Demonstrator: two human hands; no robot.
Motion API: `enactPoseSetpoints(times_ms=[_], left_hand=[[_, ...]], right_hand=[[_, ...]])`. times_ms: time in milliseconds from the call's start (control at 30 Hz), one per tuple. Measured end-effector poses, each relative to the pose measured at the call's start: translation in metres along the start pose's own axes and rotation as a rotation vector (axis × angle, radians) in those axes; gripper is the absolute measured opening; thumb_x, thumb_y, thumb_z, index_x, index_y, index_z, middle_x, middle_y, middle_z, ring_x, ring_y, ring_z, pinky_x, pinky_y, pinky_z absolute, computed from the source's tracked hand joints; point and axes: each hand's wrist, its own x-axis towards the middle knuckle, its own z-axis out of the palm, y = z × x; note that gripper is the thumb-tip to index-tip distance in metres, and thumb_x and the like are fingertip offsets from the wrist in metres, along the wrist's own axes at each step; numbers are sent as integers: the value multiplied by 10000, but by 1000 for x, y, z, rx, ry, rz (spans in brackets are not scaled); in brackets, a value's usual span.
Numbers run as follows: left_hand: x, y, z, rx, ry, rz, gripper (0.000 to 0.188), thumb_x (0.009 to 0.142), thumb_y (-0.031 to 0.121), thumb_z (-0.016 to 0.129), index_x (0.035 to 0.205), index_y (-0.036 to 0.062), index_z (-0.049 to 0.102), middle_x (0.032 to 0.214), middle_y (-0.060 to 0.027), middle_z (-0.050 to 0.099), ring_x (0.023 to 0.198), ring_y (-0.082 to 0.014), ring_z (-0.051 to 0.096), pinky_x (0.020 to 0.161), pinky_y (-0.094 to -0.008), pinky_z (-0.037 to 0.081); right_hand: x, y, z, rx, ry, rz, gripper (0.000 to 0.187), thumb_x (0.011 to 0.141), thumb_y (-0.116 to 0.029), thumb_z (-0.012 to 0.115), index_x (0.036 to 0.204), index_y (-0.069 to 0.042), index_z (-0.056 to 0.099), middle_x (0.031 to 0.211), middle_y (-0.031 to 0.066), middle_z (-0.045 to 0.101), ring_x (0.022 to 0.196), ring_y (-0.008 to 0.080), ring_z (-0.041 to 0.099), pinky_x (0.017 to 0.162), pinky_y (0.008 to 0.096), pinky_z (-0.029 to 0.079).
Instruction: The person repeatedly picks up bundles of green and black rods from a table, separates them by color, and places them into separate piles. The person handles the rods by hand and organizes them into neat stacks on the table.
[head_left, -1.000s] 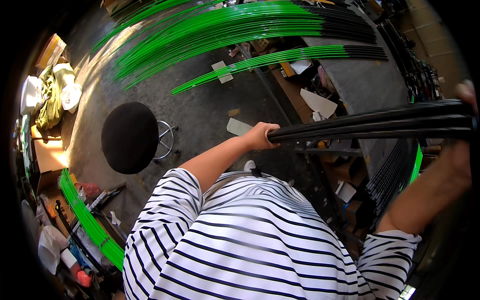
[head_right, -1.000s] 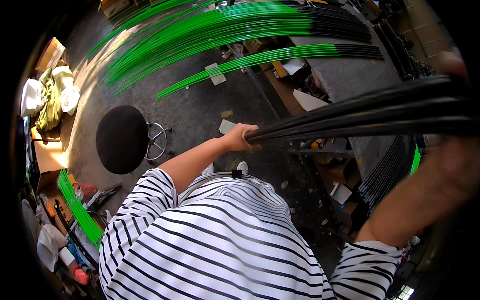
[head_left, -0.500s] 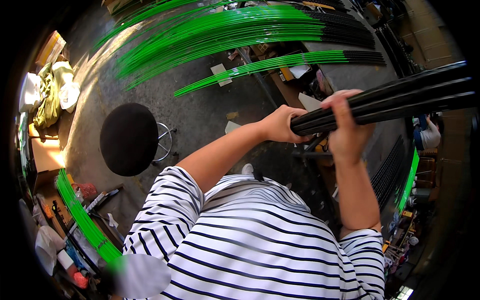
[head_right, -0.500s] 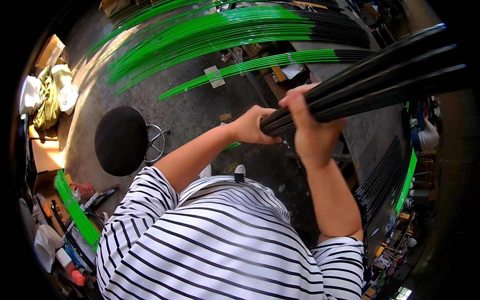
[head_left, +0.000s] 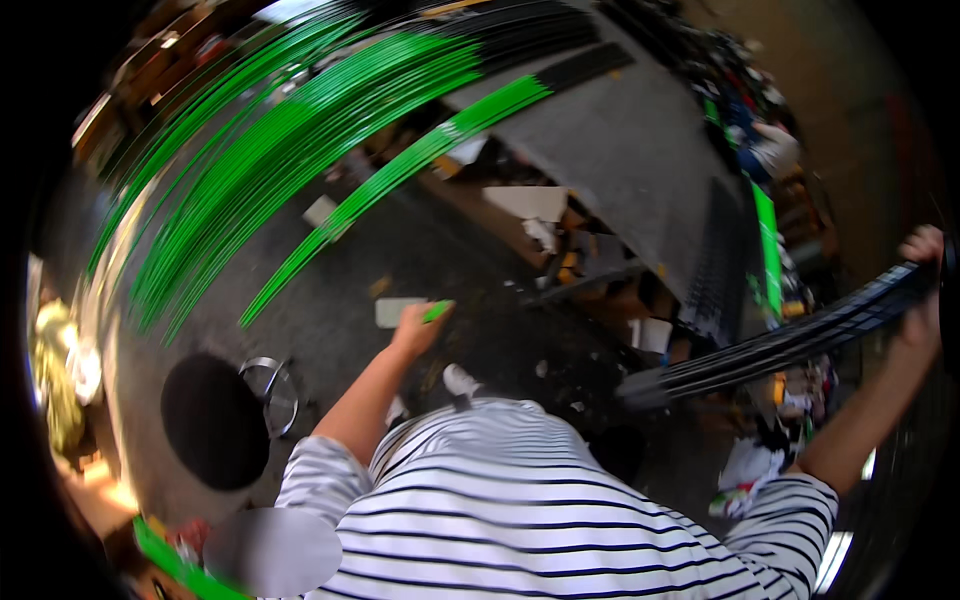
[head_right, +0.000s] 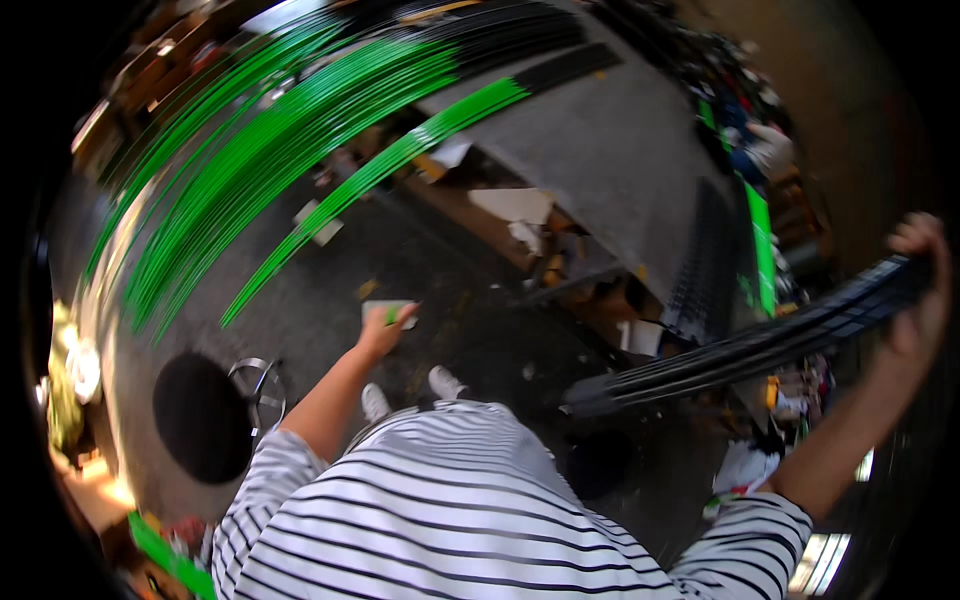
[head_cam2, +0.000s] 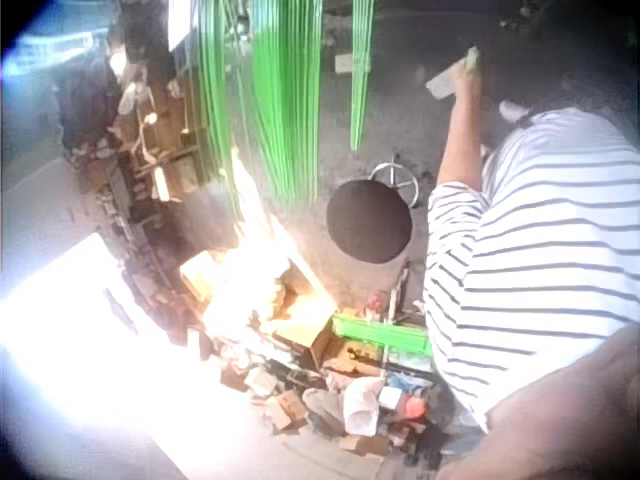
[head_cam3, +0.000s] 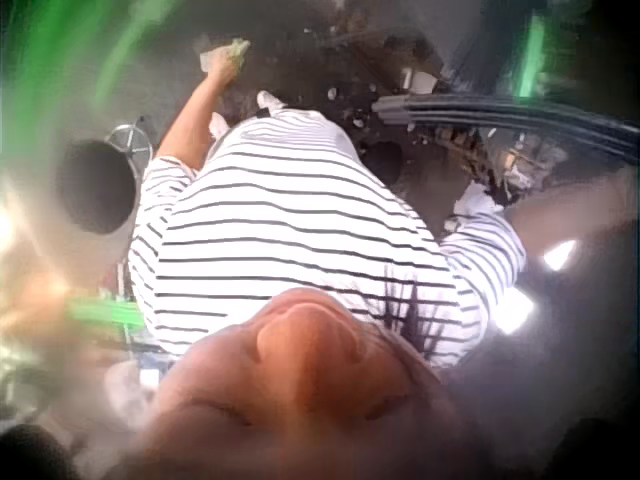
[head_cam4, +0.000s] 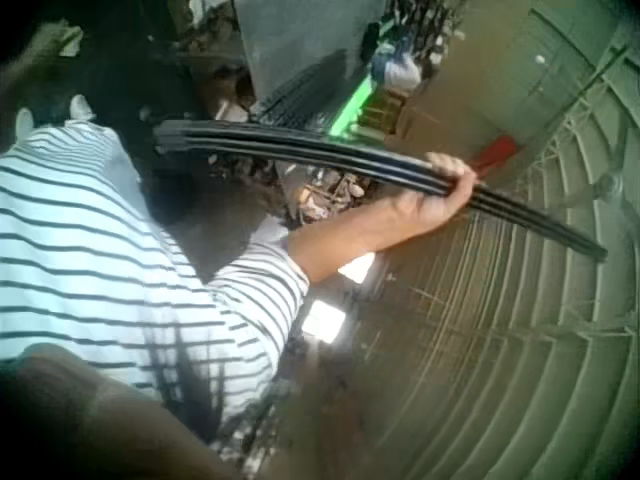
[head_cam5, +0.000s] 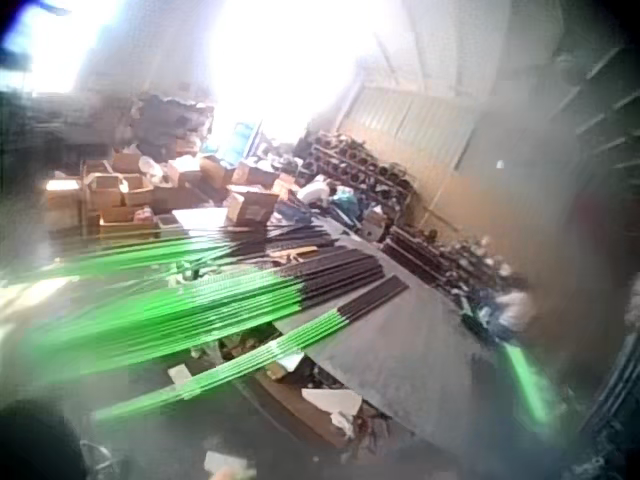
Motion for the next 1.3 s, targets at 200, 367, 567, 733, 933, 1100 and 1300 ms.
enactPoseSetpoints(times_ms=[200,367,567,733,933,1100,1300], left_hand=[[15,-55,1,-4,168,-98,431,895,287,534,574,10,457,504,-24,370,516,-93,314,448,-335,264],[20,-28,21,-316,154,-177,420,920,293,529,571,109,384,524,76,331,476,-30,309,431,-223,235],[20,-19,42,-63,399,-106,491,925,396,486,556,80,414,474,15,403,440,-68,356,436,-241,283],[24,-9,85,-15,395,-87,502,940,382,456,582,33,501,523,-48,507,518,-117,478,549,-268,398],[10,5,108,7,392,-119,467,958,317,433,614,22,544,582,-57,538,622,-156,561,720,-331,460],[-16,-8,106,99,408,-274,470,948,354,440,704,-11,607,588,-70,563,644,-173,571,732,-330,464],[-15,4,112,117,436,-320,493,947,374,437,730,-27,626,702,-102,637,706,-163,567,730,-308,444]], right_hand=[[-87,200,-54,-43,636,269,108,779,-151,638,806,-67,577,637,43,555,603,160,559,576,283,477],[-173,330,-96,95,853,414,154,737,-69,665,850,-41,564,667,65,584,582,181,575,553,295,478],[-126,412,-238,309,683,764,77,776,-126,643,776,-60,604,651,63,605,557,171,592,518,304,503],[-82,461,-458,150,596,962,164,764,-213,643,679,-81,595,628,44,597,575,164,569,594,308,485],[-41,500,-566,-380,544,1105,161,734,-160,679,794,-16,643,750,117,646,688,231,620,703,374,491],[-11,493,-522,-1355,485,1217,784,790,-477,600,1348,-13,302,1388,174,337,1274,286,345,1003,466,324],[-24,523,-526,-1580,523,1064,729,883,-536,384,1414,-70,204,1482,139,159,1371,268,144,1085,521,122]])
